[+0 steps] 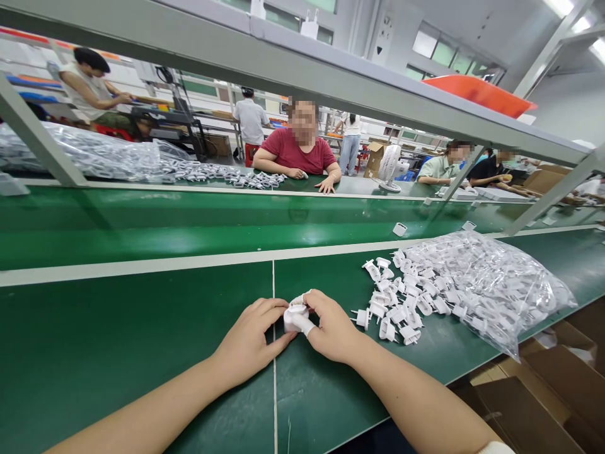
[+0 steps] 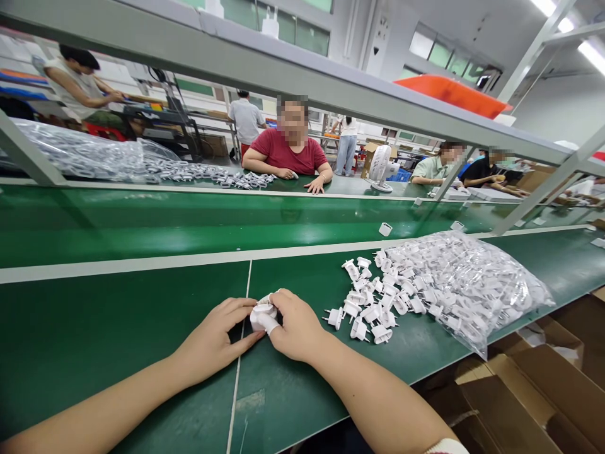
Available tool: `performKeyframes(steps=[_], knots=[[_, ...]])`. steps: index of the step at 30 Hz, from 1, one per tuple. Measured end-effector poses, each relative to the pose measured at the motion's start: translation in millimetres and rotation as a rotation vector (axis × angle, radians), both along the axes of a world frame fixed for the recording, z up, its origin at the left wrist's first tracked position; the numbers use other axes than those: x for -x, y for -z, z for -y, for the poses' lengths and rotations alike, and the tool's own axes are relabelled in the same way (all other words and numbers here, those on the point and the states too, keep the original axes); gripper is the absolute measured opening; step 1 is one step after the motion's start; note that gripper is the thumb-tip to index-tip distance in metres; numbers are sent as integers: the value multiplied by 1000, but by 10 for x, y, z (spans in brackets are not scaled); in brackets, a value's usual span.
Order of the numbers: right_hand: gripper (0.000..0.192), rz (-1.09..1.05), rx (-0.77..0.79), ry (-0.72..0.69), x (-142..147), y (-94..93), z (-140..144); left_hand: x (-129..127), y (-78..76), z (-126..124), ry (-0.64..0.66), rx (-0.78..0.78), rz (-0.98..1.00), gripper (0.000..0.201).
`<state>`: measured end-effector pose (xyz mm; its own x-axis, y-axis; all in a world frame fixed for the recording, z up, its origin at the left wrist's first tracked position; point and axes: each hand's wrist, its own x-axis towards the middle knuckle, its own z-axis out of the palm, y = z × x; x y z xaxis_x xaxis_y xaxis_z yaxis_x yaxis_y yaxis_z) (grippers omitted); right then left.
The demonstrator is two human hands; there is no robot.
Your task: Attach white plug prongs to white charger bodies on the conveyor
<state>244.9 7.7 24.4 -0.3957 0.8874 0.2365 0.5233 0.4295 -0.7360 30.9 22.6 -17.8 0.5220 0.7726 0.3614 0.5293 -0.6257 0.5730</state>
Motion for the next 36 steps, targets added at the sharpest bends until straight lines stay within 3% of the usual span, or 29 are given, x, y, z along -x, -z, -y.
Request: performKeyframes(steps=[36], knots=[[15,57,21,-20,-31,-42,-2,10,-26,8,-1,35,-14,31]])
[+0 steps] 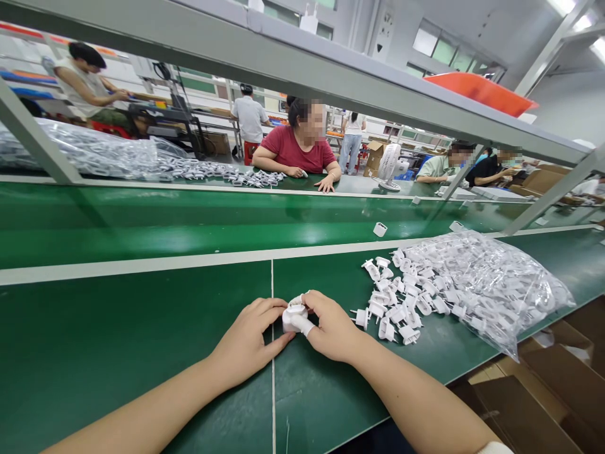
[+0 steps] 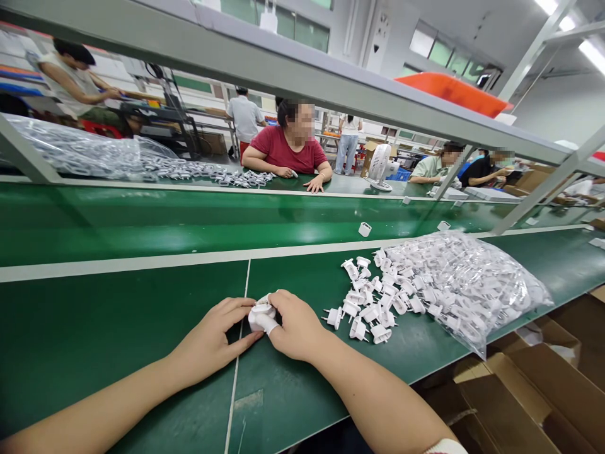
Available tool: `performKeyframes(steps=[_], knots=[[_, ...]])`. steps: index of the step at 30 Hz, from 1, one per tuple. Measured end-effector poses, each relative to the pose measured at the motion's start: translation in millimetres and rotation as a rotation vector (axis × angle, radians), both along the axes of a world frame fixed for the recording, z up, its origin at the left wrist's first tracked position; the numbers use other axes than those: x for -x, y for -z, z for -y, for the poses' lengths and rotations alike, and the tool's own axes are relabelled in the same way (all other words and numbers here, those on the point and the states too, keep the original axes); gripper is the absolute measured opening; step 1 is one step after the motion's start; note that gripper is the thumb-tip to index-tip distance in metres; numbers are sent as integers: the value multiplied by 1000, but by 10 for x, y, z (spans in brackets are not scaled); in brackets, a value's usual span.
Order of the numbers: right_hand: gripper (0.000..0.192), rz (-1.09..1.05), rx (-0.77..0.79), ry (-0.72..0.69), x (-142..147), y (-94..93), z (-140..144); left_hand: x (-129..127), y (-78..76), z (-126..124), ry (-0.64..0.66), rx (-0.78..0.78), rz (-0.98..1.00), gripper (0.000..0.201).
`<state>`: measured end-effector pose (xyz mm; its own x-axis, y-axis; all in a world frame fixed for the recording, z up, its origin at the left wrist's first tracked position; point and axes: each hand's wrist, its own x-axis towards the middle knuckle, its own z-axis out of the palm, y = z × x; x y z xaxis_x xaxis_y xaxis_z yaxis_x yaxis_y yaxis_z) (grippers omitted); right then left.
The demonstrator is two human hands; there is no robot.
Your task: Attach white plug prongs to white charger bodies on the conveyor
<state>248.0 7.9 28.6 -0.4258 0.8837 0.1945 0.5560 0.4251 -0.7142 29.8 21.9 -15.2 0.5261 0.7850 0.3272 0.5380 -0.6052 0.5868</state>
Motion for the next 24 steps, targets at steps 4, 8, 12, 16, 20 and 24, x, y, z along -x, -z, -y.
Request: performKeyframes(steps=[4,8,12,16,20,24], knots=[[15,4,2,-2,-1,-8,1,6,-1,-1,0,-13,3,31],[16,4,10,-3,0,-15,5,7,-6,-2,0,-21,2,30],[16,8,12,-1,0,-15,6,5,-9,-1,-1,-30,5,30],[15,11,11,-3,-1,-19,6,3,-11,-1,-2,-34,9,31],[12,13,4,-5,-1,-17,5,3,-14,0,-2,-31,8,32],[14,17,4,-6,-2,-17,5,3,-17,2,-7,-25,2,32]])
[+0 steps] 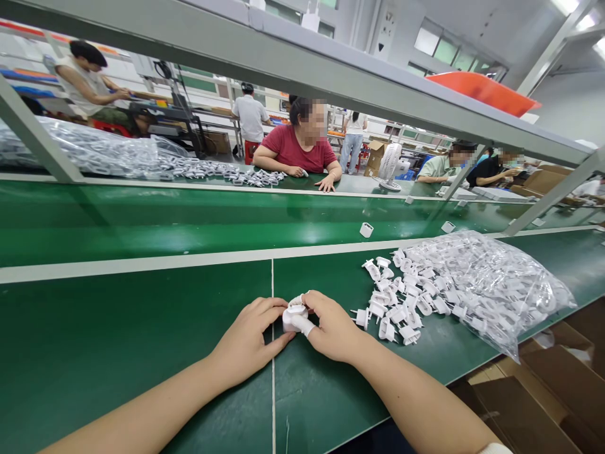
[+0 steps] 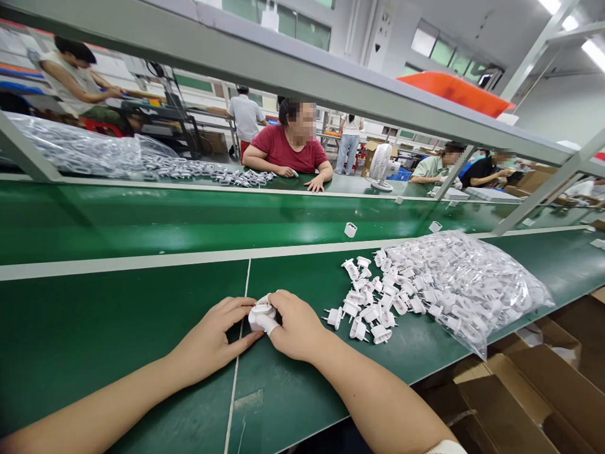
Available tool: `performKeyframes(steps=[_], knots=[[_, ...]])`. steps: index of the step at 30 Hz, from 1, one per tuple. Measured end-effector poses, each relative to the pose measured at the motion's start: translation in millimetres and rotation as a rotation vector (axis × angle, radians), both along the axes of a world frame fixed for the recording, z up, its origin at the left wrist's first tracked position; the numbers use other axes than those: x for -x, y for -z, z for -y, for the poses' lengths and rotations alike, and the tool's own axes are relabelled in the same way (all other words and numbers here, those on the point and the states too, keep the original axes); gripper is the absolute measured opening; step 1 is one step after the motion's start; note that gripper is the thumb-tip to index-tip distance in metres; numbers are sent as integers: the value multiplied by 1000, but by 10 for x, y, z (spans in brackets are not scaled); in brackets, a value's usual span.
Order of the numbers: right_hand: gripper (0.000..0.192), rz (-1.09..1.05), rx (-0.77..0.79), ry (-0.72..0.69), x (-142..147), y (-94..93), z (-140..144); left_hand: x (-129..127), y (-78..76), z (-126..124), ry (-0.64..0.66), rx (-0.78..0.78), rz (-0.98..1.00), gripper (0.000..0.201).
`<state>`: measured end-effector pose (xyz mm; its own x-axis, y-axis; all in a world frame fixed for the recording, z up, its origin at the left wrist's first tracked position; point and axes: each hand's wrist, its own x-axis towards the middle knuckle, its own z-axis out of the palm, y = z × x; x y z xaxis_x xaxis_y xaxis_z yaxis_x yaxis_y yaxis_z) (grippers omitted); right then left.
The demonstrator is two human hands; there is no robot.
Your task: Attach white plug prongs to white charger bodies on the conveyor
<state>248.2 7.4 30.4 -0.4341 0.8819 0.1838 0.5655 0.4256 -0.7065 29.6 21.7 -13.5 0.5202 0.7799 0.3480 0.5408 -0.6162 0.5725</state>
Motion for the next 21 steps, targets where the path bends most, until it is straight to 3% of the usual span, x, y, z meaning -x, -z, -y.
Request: performKeyframes(steps=[16,21], knots=[[20,-6,6,5,-1,-16,5,3,-22,7,0,15,21,31],[21,-223,179,21,48,17,25,3,-22,47,49,145,123,34]])
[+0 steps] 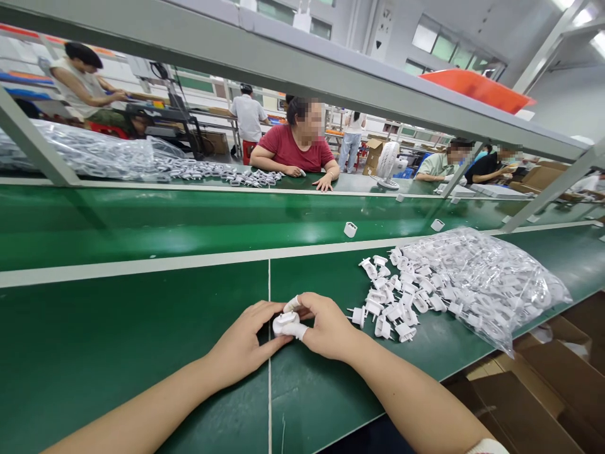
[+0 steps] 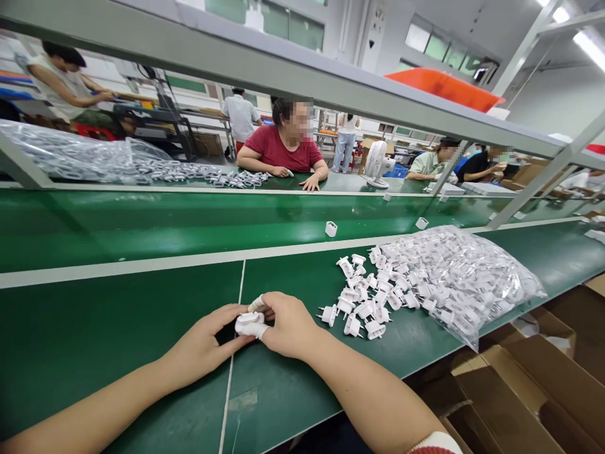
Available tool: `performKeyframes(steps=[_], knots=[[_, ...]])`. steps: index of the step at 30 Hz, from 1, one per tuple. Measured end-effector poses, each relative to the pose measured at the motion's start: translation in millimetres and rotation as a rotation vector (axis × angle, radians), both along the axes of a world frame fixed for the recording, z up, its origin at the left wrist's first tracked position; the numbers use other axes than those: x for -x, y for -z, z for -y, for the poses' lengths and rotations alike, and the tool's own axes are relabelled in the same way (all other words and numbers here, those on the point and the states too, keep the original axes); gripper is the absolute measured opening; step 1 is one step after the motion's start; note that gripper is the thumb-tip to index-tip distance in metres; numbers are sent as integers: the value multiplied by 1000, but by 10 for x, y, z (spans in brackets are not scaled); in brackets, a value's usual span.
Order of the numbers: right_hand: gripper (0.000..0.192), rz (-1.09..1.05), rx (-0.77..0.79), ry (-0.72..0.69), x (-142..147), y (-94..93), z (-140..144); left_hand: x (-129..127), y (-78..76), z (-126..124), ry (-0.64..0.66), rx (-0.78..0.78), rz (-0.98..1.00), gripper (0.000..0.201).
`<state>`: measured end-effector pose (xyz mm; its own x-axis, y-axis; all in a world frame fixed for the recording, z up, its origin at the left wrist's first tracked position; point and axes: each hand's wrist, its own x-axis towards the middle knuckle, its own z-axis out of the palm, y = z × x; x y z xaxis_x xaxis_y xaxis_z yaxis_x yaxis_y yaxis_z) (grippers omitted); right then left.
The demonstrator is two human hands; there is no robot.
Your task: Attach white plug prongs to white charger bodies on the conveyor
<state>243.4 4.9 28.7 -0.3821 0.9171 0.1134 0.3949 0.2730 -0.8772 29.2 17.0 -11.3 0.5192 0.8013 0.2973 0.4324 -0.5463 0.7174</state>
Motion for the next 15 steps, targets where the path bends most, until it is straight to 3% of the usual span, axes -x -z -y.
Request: performKeyframes(steps=[3,7,9,11,13,15], knots=[[35,-31,47,35,-11,-13,-14,3,23,-10,-22,122,53,33],[37,119,-122,195,-202,-153,-135,68,-89,-276,-240,219,70,52],[32,298,-224,383,-364,-233,-231,148,-207,-554,-408,180,9,56],[40,541,-262,581,-529,-275,-329,262,-324,-895,-602,103,-87,55],[56,763,-196,703,-660,-266,-411,399,-406,-1246,-720,61,-102,53],[64,886,-82,735,-743,-224,-468,546,-438,-1562,-823,20,-89,52]])
